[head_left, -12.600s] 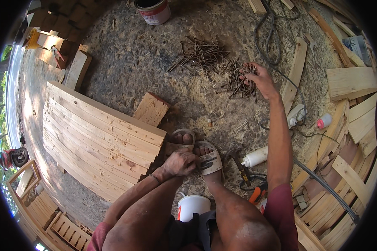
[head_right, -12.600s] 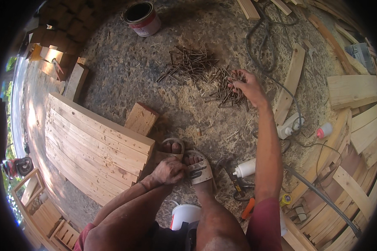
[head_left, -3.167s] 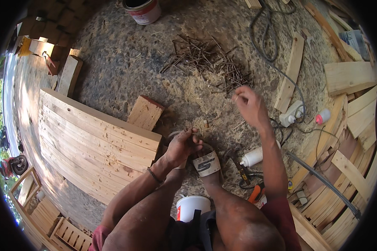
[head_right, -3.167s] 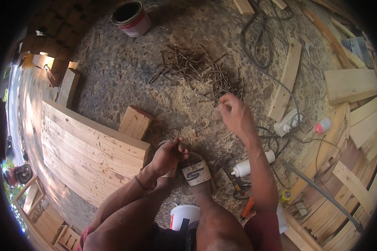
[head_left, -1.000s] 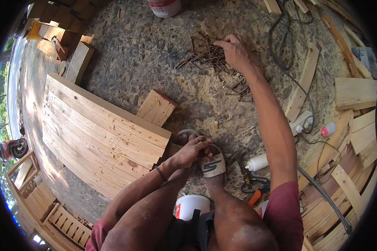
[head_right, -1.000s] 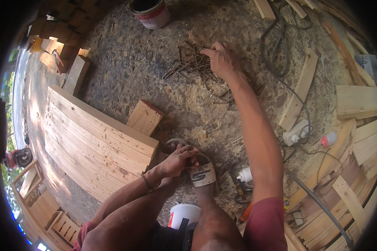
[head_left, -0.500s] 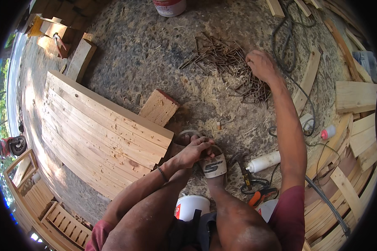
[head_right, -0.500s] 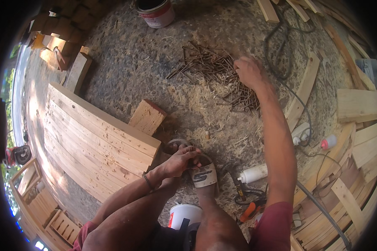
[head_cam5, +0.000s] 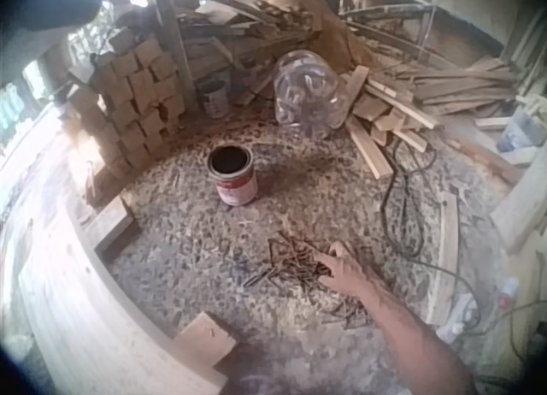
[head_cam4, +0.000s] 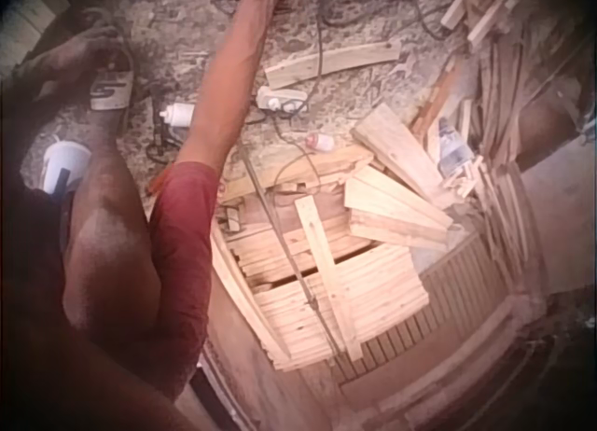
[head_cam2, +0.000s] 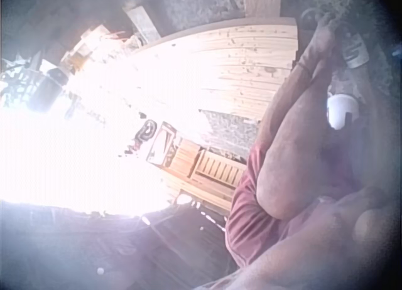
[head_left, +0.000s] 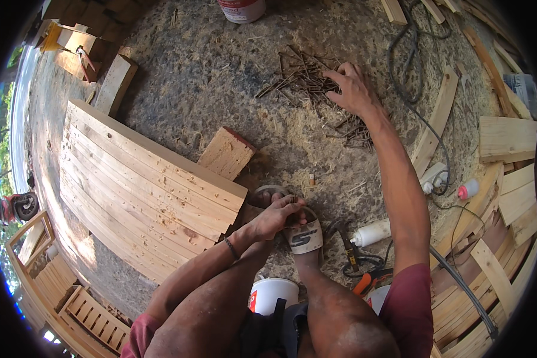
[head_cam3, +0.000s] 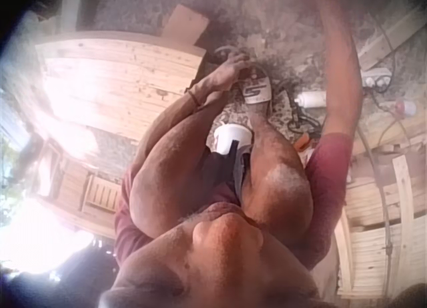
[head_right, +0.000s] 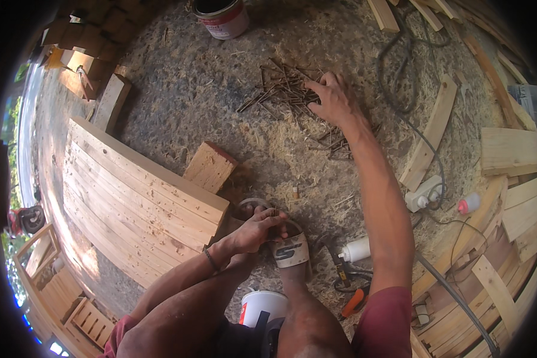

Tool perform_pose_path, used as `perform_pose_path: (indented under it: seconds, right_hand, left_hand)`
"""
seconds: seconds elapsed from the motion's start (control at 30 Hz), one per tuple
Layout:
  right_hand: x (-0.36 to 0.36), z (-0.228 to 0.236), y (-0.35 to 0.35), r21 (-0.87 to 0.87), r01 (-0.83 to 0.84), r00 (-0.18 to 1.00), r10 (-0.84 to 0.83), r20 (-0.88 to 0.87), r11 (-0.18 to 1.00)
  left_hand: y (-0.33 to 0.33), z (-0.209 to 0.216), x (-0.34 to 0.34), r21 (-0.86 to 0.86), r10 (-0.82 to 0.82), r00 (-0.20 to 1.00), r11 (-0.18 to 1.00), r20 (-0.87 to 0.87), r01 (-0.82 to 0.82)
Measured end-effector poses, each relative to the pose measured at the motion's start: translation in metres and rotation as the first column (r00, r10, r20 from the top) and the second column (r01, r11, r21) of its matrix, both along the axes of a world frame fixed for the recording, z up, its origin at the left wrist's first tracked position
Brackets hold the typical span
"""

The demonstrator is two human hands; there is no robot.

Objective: The person hammers nails into a wooden board to assemble a frame, sorts through a pile of nails, and uses an electric planer to smooth the edge of a long wooden plank.

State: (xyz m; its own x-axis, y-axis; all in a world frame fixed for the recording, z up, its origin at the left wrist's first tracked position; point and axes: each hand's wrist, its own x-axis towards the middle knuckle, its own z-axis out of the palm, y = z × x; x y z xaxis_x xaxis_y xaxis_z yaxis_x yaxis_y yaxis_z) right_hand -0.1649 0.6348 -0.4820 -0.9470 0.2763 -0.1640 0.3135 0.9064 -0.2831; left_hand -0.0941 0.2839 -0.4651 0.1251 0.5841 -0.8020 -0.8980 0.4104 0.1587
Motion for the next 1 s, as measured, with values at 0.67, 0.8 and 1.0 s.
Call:
perform_pose_path:
  seconds: [0.67,0.8,1.0]
  right_hand:
    - [0.058,0.037,0.044,-0.446,0.371,0.914,-0.404,0.023,0.815]
    - [0.087,0.021,0.058,-0.59,0.482,0.826,-0.56,0.06,0.648]
    - [0.092,0.055,0.054,-0.334,0.3,0.949,-0.246,0.195,0.894]
  left_hand:
    - [-0.003,0.001,-0.005,0.043,-0.002,1.0,0.999,-0.001,0.002]
    - [-0.002,0.001,-0.004,0.067,-0.011,1.0,0.998,-0.011,0.012]
    - [-0.004,-0.001,-0.004,0.094,0.012,1.0,0.996,-0.017,-0.011]
